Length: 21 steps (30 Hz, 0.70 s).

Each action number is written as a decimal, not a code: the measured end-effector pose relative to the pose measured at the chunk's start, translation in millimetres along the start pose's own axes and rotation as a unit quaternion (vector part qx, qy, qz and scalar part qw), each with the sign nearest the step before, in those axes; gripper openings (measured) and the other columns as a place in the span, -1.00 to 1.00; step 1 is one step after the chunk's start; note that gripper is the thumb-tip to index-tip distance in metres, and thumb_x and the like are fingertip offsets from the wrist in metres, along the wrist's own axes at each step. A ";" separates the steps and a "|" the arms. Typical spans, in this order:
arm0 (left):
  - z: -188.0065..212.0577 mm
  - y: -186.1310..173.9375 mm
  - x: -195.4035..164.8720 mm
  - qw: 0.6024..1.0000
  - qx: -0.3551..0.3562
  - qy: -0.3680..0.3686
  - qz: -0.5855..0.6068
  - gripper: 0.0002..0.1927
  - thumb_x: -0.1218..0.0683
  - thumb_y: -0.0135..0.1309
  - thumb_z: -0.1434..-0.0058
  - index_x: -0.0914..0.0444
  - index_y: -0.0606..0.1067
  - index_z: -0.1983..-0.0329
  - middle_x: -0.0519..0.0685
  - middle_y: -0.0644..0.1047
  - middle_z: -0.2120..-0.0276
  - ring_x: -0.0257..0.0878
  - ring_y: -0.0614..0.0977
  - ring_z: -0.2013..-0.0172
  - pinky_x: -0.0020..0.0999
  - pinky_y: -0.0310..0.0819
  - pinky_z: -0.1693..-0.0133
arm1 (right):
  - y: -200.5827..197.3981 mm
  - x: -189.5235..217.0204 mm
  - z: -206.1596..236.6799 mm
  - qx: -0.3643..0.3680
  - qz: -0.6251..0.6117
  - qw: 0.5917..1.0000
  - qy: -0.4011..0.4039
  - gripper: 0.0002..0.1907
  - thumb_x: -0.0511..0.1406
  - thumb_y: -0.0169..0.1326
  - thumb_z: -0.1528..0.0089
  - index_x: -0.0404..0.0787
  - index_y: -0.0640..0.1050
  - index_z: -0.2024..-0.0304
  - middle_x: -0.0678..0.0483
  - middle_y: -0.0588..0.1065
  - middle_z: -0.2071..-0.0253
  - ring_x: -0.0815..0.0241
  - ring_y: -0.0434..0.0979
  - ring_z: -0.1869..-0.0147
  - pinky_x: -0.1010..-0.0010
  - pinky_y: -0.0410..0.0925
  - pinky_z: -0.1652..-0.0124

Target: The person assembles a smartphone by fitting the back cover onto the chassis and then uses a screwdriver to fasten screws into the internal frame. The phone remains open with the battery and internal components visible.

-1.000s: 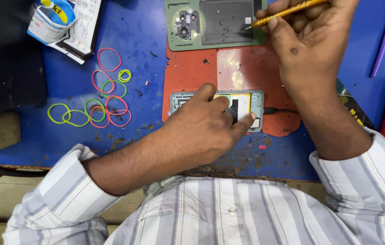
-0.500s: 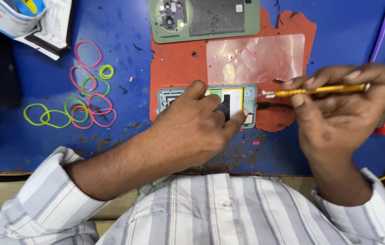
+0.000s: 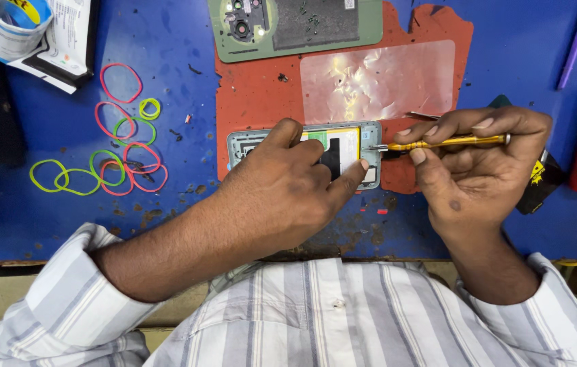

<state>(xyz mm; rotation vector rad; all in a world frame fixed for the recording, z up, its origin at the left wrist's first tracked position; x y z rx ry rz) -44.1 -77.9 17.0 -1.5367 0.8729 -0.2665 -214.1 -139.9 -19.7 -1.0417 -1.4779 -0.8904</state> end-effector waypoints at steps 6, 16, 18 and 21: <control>-0.6 1.6 0.4 1.000 0.009 -0.003 0.003 -0.53 0.05 0.07 -0.18 0.32 0.56 -0.14 -0.17 0.51 0.67 -0.20 0.54 0.41 -0.15 0.30 0.17 | 1.8 0.3 -0.1 0.006 0.020 1.000 -0.005 -0.51 -0.63 0.07 -0.39 -0.09 0.14 -0.07 -0.01 0.41 0.11 0.21 0.56 0.00 0.09 0.55 -0.18; -0.5 2.4 0.4 1.000 0.019 -0.001 0.004 -0.52 0.06 0.08 -0.17 0.32 0.55 -0.15 -0.16 0.51 0.67 -0.20 0.54 0.41 -0.15 0.30 0.16 | -2.1 -2.9 1.9 0.004 0.010 1.000 -0.005 -0.52 -0.64 0.09 -0.45 -0.10 0.14 -0.06 0.00 0.40 0.14 0.23 0.53 0.02 0.08 0.53 -0.19; -0.4 2.1 0.3 1.000 0.017 -0.001 0.002 -0.52 0.06 0.07 -0.17 0.31 0.55 -0.15 -0.16 0.51 0.67 -0.20 0.54 0.42 -0.15 0.30 0.16 | -1.5 -2.2 1.6 0.004 0.009 1.000 -0.006 -0.52 -0.64 0.09 -0.45 -0.10 0.14 -0.06 0.00 0.40 0.14 0.22 0.53 0.02 0.08 0.53 -0.20; -0.3 1.8 0.4 1.000 0.015 -0.001 0.003 -0.52 0.06 0.07 -0.18 0.31 0.55 -0.15 -0.16 0.50 0.67 -0.21 0.54 0.42 -0.16 0.30 0.16 | 0.2 -1.6 0.8 0.004 0.007 1.000 -0.005 -0.52 -0.64 0.08 -0.43 -0.10 0.14 -0.05 -0.01 0.40 0.12 0.20 0.53 0.02 0.07 0.52 -0.20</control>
Point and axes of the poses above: each hand's wrist, its own z-axis away from the middle knuckle, its own y-axis out of the palm, x = y × z, the point moved 9 cm from there along -z, towards the middle knuckle
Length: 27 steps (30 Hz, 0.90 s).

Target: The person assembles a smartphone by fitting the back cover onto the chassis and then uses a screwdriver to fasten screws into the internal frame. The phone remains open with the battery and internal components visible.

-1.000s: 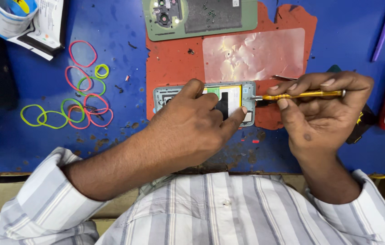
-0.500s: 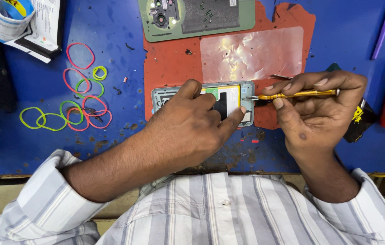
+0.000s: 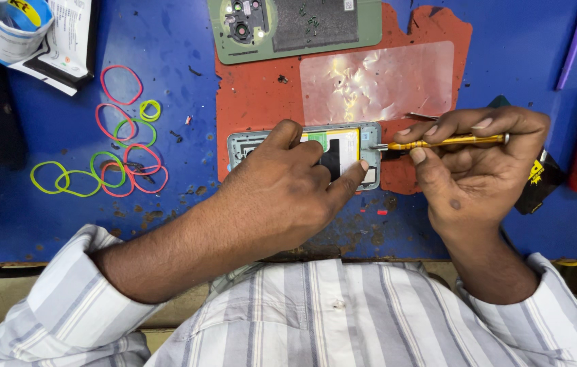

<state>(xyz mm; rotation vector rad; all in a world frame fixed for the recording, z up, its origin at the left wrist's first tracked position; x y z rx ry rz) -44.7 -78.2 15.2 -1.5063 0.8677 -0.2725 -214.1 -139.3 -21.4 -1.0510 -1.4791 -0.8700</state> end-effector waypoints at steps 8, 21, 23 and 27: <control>0.8 -1.0 -0.2 1.000 -0.002 -0.001 0.001 -0.53 0.06 0.07 -0.19 0.31 0.56 -0.15 -0.16 0.50 0.68 -0.21 0.54 0.42 -0.16 0.30 0.16 | -0.7 -1.9 2.3 -0.002 -0.005 1.000 0.005 -0.54 -0.62 0.10 -0.44 -0.11 0.15 -0.05 -0.01 0.40 0.13 0.18 0.54 0.02 0.11 0.53 -0.19; 2.4 -2.7 -1.3 1.000 -0.017 0.006 -0.008 -0.54 0.07 0.09 -0.17 0.33 0.57 -0.12 -0.18 0.47 0.70 -0.22 0.55 0.42 -0.18 0.31 0.15 | 59.2 69.4 -16.3 0.205 0.399 0.884 -0.130 -0.66 -0.48 0.28 -0.21 -0.21 0.36 0.15 -0.07 0.60 0.15 0.01 0.67 0.15 0.30 0.52 0.19; 2.9 -4.1 -1.6 1.000 -0.024 0.008 -0.010 -0.55 0.08 0.08 -0.18 0.32 0.57 -0.13 -0.18 0.47 0.70 -0.21 0.55 0.44 -0.18 0.30 0.16 | 65.9 79.4 -22.5 0.203 0.473 0.844 -0.150 -0.65 -0.38 0.38 -0.17 -0.31 0.44 0.17 0.00 0.63 0.26 0.11 0.61 0.39 0.28 0.42 0.37; 3.0 -5.1 -1.4 1.000 -0.025 0.006 -0.011 -0.56 0.09 0.07 -0.17 0.32 0.57 -0.12 -0.17 0.47 0.72 -0.21 0.54 0.47 -0.19 0.29 0.18 | 75.7 82.8 -34.0 0.236 0.459 0.850 -0.104 -0.84 -0.41 0.26 -0.19 -0.26 0.53 0.24 -0.02 0.62 0.21 0.15 0.61 0.40 0.35 0.45 0.40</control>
Point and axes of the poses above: each hand's wrist, its own z-axis away from the middle knuckle, its own y-axis out of the palm, x = y × z, the point moved 9 cm from there along -z, towards the middle knuckle
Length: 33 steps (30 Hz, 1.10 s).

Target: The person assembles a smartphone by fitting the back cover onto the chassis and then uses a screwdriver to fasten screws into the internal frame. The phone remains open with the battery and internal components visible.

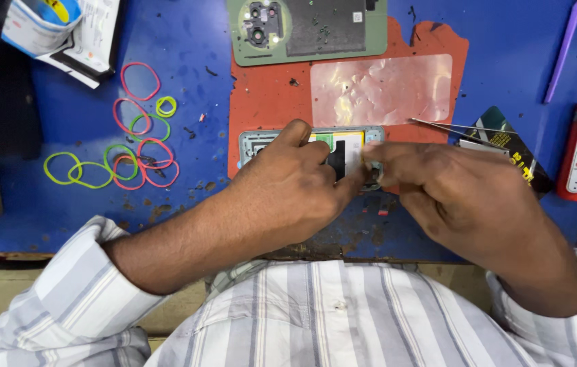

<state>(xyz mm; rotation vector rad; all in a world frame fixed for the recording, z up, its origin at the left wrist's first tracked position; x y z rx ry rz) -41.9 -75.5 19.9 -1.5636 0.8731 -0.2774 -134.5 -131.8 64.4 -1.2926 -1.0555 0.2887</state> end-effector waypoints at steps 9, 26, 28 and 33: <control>1.6 -0.5 -1.3 1.000 0.004 0.001 -0.003 -0.58 0.08 0.06 -0.17 0.30 0.57 -0.09 -0.19 0.47 0.69 -0.21 0.55 0.44 -0.19 0.28 0.17 | -4.0 -0.9 -2.6 -0.018 0.014 1.000 -0.001 -0.79 -0.35 0.33 -0.21 -0.27 0.52 0.28 0.04 0.64 0.18 0.17 0.66 0.28 0.37 0.47 0.32; -0.7 2.0 -2.2 1.000 0.018 0.009 -0.025 -0.54 0.08 0.05 -0.16 0.31 0.55 -0.13 -0.17 0.45 0.74 -0.20 0.54 0.52 -0.19 0.28 0.21 | 11.4 -22.6 0.6 0.073 0.071 0.988 0.117 -0.87 -0.30 0.33 -0.25 -0.16 0.64 0.20 0.11 0.60 0.50 0.19 0.59 0.54 0.36 0.40 0.50; 0.6 3.2 -2.5 0.999 0.030 0.011 -0.038 -0.53 0.07 0.04 -0.15 0.33 0.55 -0.12 -0.18 0.46 0.73 -0.21 0.54 0.52 -0.19 0.28 0.20 | 6.1 0.2 -4.1 0.046 0.042 0.998 -0.004 -0.90 -0.36 0.25 -0.15 -0.19 0.56 0.32 0.05 0.63 0.35 0.12 0.59 0.47 0.34 0.43 0.43; 0.6 3.3 -3.6 1.000 0.021 0.006 -0.018 -0.54 0.09 0.04 -0.16 0.31 0.56 -0.13 -0.18 0.47 0.72 -0.21 0.54 0.50 -0.20 0.28 0.20 | 2.0 -7.5 -3.7 0.008 0.048 0.998 0.031 -0.77 -0.26 0.28 -0.21 -0.29 0.53 0.32 0.03 0.60 0.34 0.10 0.62 0.42 0.32 0.44 0.42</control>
Point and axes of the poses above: each hand's wrist, its own z-axis away from the middle knuckle, its own y-axis out of the palm, x = y × z, the point moved 9 cm from there along -z, towards the middle knuckle
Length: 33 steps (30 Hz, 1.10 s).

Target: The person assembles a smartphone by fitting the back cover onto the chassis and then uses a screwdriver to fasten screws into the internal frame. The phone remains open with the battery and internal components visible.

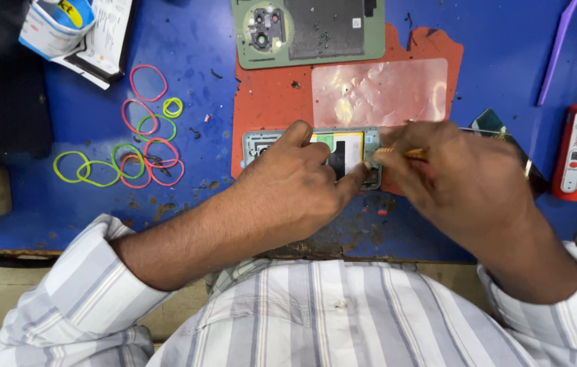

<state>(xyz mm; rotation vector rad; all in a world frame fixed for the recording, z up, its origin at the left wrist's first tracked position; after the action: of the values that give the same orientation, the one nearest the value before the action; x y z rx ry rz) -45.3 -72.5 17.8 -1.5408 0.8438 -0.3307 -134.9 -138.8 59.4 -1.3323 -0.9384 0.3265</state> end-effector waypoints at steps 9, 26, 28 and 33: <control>-2.0 -5.0 2.4 1.000 -0.020 -0.002 0.007 -0.56 0.09 0.04 -0.15 0.33 0.57 -0.09 -0.17 0.48 0.70 -0.21 0.53 0.49 -0.18 0.26 0.21 | -8.4 15.0 4.0 -0.035 -0.005 0.996 -0.077 -0.77 -0.35 0.28 -0.18 -0.28 0.58 0.14 -0.05 0.58 0.31 0.03 0.63 0.32 0.27 0.49 0.35; -2.5 -4.2 0.1 1.000 -0.007 0.002 -0.004 -0.57 0.10 0.03 -0.20 0.30 0.57 -0.12 -0.18 0.48 0.70 -0.22 0.54 0.47 -0.20 0.27 0.19 | -15.0 20.0 5.4 -0.058 -0.072 0.992 -0.091 -0.74 -0.37 0.25 -0.29 -0.25 0.44 0.06 -0.02 0.60 0.24 0.04 0.66 0.24 0.28 0.50 0.28; -2.6 -5.0 0.1 1.000 -0.010 0.001 -0.006 -0.58 0.08 0.03 -0.23 0.31 0.57 -0.13 -0.17 0.49 0.70 -0.21 0.54 0.47 -0.21 0.26 0.21 | -16.2 21.1 5.9 -0.070 -0.048 0.992 -0.088 -0.73 -0.35 0.26 -0.30 -0.28 0.42 0.09 -0.03 0.60 0.26 0.05 0.63 0.31 0.27 0.47 0.34; -2.9 -5.5 -0.1 1.000 -0.009 0.003 0.001 -0.59 0.08 0.02 -0.25 0.32 0.57 -0.12 -0.16 0.50 0.68 -0.21 0.54 0.47 -0.20 0.27 0.19 | -11.2 22.6 6.2 -0.052 -0.026 0.996 -0.062 -0.76 -0.35 0.28 -0.29 -0.28 0.47 0.12 0.02 0.55 0.42 0.07 0.61 0.39 0.27 0.45 0.40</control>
<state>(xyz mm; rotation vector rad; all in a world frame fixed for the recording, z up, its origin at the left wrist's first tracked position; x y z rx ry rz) -45.6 -74.8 23.6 -1.5560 0.8537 -0.3273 -129.1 -121.8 78.2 -1.3921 -1.1048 0.3270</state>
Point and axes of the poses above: each hand's wrist, its own z-axis away from the middle knuckle, its own y-axis out of the palm, x = y × z, the point moved 9 cm from there along -z, towards the middle knuckle
